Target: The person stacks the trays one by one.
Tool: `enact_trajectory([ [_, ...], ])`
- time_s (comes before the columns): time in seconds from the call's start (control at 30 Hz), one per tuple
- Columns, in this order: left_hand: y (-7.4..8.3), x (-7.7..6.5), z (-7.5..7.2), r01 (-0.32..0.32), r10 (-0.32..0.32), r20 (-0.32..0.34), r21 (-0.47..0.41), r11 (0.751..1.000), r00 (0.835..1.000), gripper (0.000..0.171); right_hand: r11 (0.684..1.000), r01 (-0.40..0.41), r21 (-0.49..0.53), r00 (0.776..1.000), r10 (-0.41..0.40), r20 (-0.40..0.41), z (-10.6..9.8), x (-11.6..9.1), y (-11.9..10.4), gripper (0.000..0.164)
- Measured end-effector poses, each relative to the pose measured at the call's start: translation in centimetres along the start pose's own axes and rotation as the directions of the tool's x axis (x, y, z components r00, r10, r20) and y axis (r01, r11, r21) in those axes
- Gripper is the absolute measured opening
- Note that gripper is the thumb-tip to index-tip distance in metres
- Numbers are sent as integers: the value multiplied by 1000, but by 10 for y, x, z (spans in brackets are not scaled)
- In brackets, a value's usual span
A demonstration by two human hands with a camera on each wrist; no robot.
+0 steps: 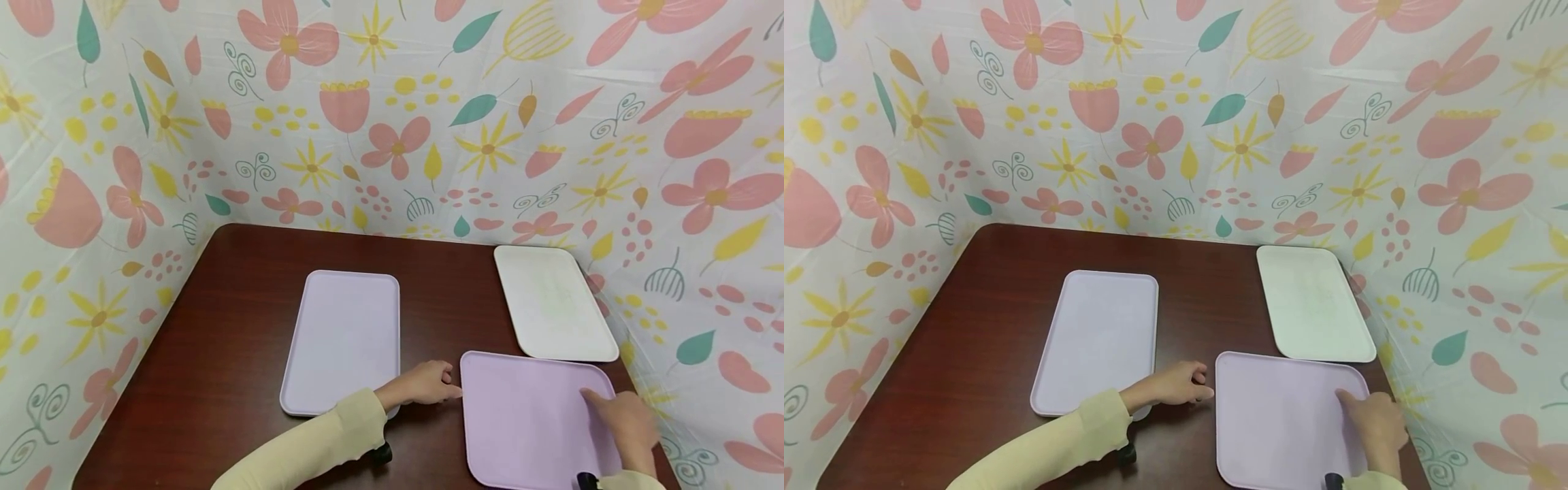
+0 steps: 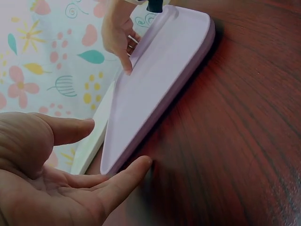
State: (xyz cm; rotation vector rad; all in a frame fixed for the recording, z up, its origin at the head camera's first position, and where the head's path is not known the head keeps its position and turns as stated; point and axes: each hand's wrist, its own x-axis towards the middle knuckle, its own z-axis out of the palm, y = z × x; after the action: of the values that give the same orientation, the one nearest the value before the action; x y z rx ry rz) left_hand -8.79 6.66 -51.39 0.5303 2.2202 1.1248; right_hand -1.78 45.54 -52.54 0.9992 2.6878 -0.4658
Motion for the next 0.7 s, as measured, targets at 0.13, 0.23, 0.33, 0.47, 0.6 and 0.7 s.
enact_trajectory([
  [0.13, -2, 3, 3, -5, 5, -9, 26, 1000, 1000, 42, 1000, -8, 30, 999, 7, 35, 3, -5, -6, 102],
  [0.23, -5, 5, 6, -2, 2, -31, -2, 1000, 1000, 26, 998, -9, 63, 998, 5, 63, 5, -9, -10, 105],
  [0.33, -7, 4, 7, 13, -16, -66, -45, 999, 998, 23, 997, 23, 72, 997, -28, 78, 5, -13, -12, 105],
  [0.47, -9, 1, 6, 17, -29, -120, -94, 995, 992, 25, 991, 98, 90, 991, -105, 80, 4, -15, -13, 89],
  [0.6, -9, -3, 5, 20, -39, -158, -118, 993, 987, 17, 971, 188, 151, 981, -194, 26, 1, -17, -13, 56],
  [0.7, -10, -4, 3, 13, -48, -177, -193, 981, 983, 14, 954, 229, 191, 973, -227, -34, 0, -18, -15, 42],
])
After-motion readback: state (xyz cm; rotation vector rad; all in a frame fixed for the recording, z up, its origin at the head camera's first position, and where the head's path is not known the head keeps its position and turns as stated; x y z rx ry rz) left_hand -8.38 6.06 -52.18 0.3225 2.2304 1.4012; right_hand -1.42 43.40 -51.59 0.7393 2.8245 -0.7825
